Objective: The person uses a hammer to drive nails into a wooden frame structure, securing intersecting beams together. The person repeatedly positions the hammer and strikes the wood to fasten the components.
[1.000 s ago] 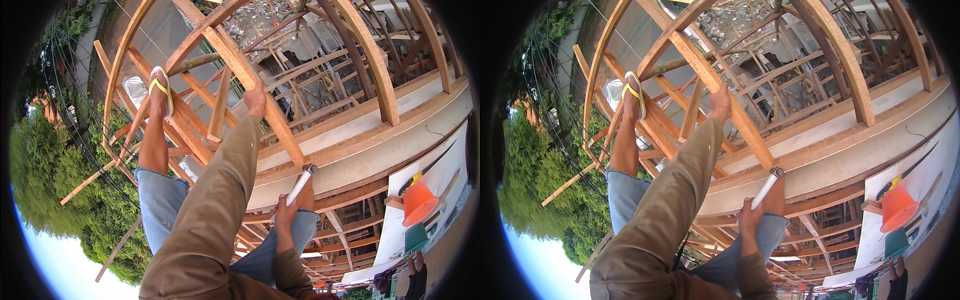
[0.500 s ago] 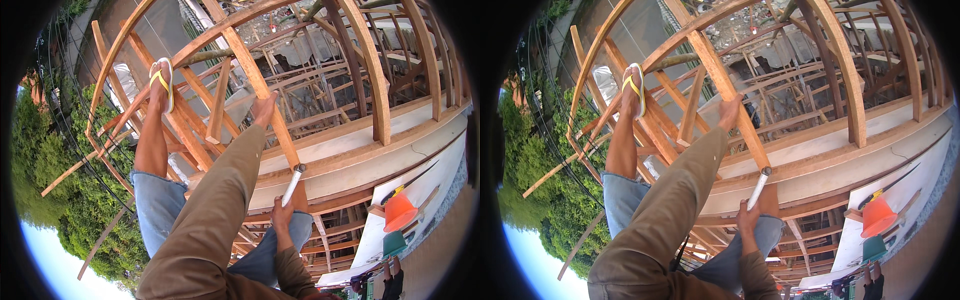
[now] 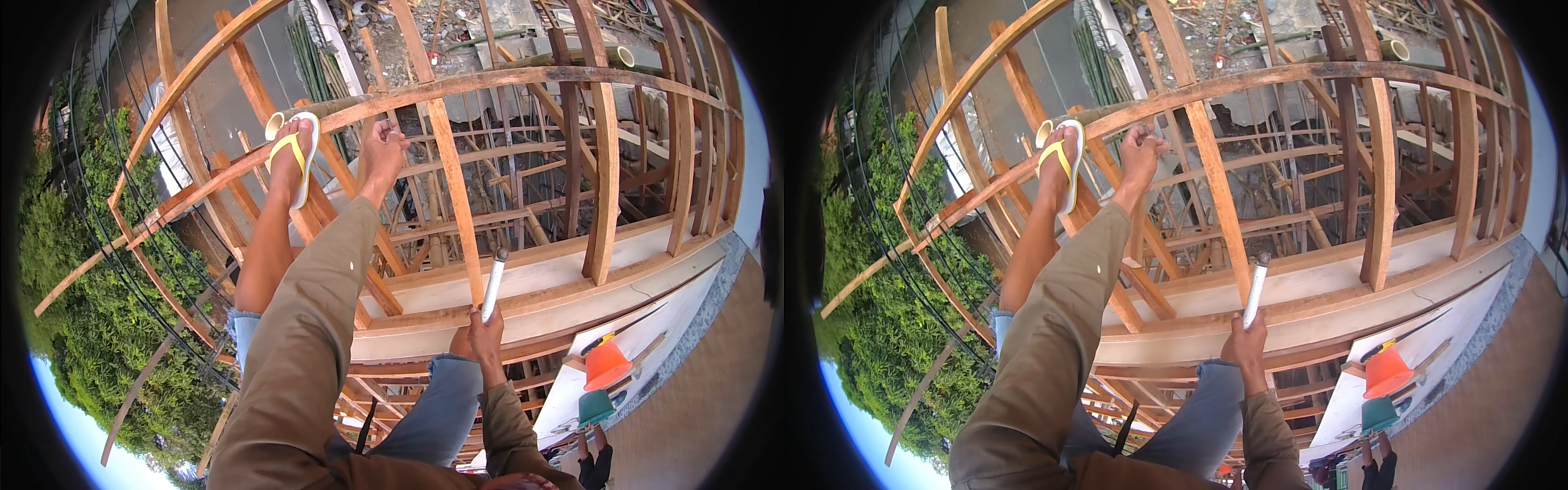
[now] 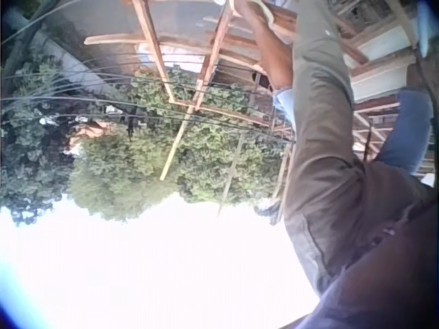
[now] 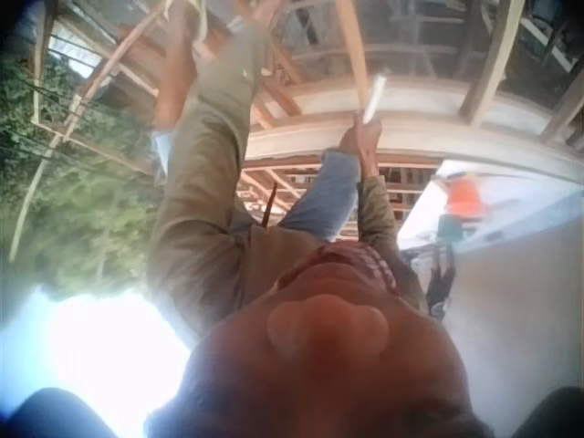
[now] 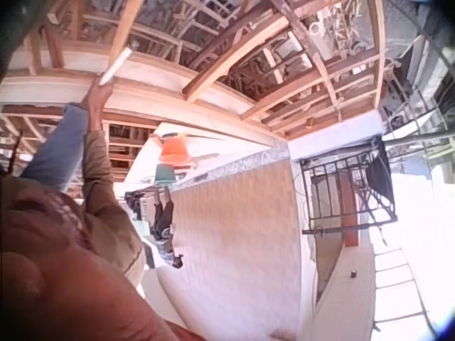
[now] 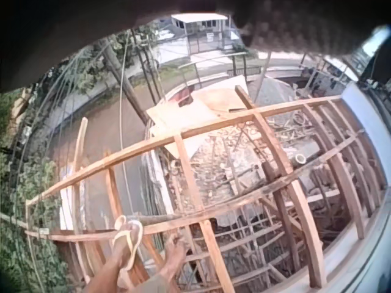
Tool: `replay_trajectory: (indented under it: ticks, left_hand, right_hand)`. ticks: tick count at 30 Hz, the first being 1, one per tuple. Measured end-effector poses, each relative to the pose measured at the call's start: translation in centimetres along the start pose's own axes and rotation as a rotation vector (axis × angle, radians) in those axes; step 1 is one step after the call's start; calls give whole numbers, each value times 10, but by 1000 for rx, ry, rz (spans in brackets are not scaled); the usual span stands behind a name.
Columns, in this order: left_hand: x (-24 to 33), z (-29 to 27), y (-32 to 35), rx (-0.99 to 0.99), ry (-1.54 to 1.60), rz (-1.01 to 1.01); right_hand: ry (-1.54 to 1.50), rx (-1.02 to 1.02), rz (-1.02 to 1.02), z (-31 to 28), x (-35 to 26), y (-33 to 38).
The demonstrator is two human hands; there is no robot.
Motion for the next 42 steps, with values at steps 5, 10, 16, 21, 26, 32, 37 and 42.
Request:
replay_trajectory:
  ticks: [5,10,16,21,26,32,37,42]
  left_hand:
    - [61,14,-76,-13,71,124]
    - [61,23,-124,-148,-182,134]
    - [41,27,-144,-192,-151,21]
    - [36,36,-153,-212,-174,-86]
    - [40,38,-150,-231,-340,-78]
    - [45,36,-150,-254,-374,-66]
    - [42,35,-152,-282,-409,-87]
    - [39,36,-153,-296,-365,-65]
  right_hand:
    - [155,-56,-80,24,-78,-10]
    - [261,-104,-112,58,-168,-33]
    - [236,-107,-171,110,-257,-68]
    - [288,-107,-394,124,-323,-82]
    - [296,-109,-430,112,-376,-83]
    - [590,-48,-561,102,-421,-97]
    - [593,-79,-458,105,-438,-100]
    - [660,-88,-550,119,-458,-95]
Point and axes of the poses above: each hand's wrist, its own y-axis away from the middle knuckle, its own z-axis out of the palm, x = y × z, the point moved 3 cm from there along -y, towards the middle knuckle, and after that the axes turned 3 degrees about x, right-handed, at the moved point
